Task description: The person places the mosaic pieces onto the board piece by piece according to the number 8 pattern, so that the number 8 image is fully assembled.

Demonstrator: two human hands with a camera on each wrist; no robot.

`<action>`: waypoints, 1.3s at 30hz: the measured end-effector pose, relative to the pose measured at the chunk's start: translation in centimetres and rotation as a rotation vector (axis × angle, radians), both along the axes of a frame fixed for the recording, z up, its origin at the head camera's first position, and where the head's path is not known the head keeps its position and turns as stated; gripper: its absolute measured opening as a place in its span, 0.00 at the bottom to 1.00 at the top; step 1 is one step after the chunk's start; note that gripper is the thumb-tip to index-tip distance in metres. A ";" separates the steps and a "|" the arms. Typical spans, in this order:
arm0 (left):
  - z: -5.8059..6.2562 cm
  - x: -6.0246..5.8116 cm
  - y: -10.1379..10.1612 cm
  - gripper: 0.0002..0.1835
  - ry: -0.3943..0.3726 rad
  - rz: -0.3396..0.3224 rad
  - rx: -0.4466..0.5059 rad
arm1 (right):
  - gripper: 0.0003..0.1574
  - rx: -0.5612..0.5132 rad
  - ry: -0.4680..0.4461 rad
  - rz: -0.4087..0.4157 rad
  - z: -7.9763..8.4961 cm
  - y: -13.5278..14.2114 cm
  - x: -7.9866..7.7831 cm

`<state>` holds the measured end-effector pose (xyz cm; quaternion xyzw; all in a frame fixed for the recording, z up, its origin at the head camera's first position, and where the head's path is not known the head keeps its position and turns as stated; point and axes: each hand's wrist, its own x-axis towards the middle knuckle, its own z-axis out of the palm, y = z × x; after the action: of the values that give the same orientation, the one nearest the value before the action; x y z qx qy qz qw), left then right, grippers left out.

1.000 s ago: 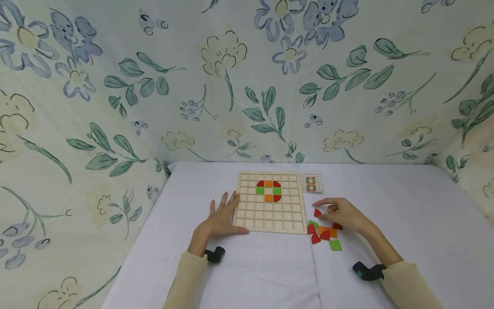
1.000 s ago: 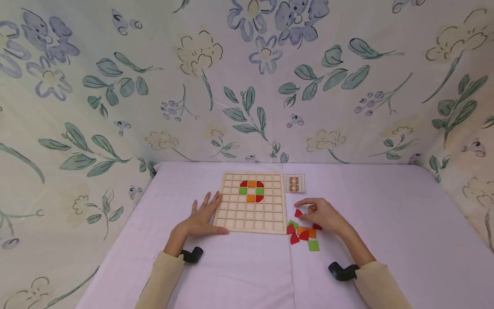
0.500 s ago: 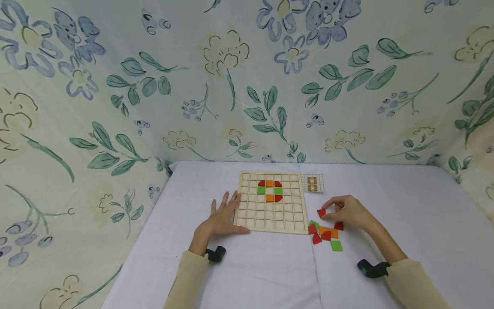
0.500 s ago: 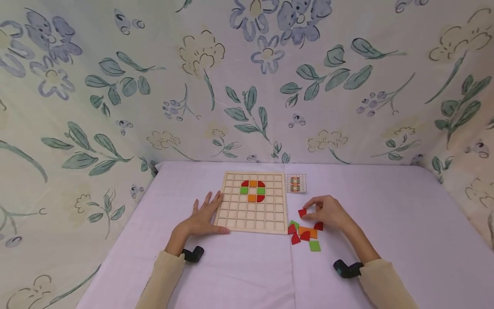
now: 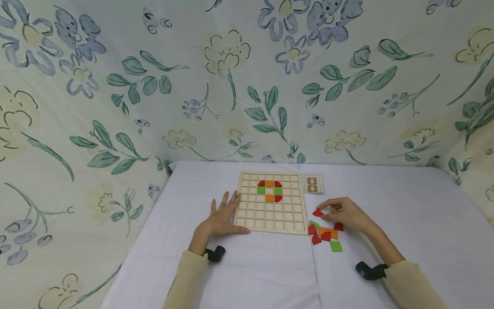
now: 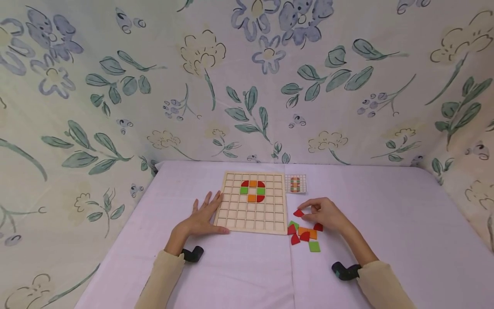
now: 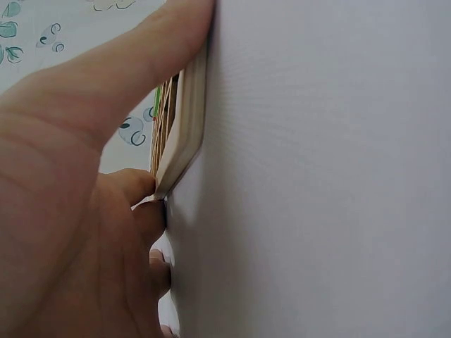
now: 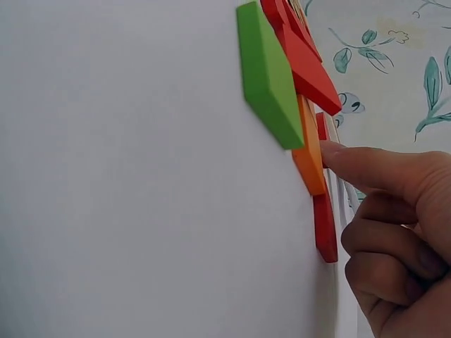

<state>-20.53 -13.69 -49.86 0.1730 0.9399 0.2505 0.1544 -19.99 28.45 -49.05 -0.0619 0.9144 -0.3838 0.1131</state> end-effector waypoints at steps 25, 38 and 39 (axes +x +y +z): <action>0.2 0.1 0.1 0.68 0.001 0.007 -0.001 | 0.23 -0.046 0.086 -0.146 1.1 -5.2 -0.9; 0.1 0.0 0.0 0.68 -0.003 0.000 -0.004 | 0.18 -0.190 0.134 -0.142 0.9 -14.4 -2.8; 0.1 -0.1 0.0 0.68 -0.004 0.000 -0.003 | 0.18 -0.196 0.136 -0.136 0.9 -14.9 -2.9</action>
<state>-20.60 -13.66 -49.75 0.1726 0.9399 0.2496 0.1564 -22.93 13.60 -48.16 -0.0364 0.8802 -0.4729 0.0177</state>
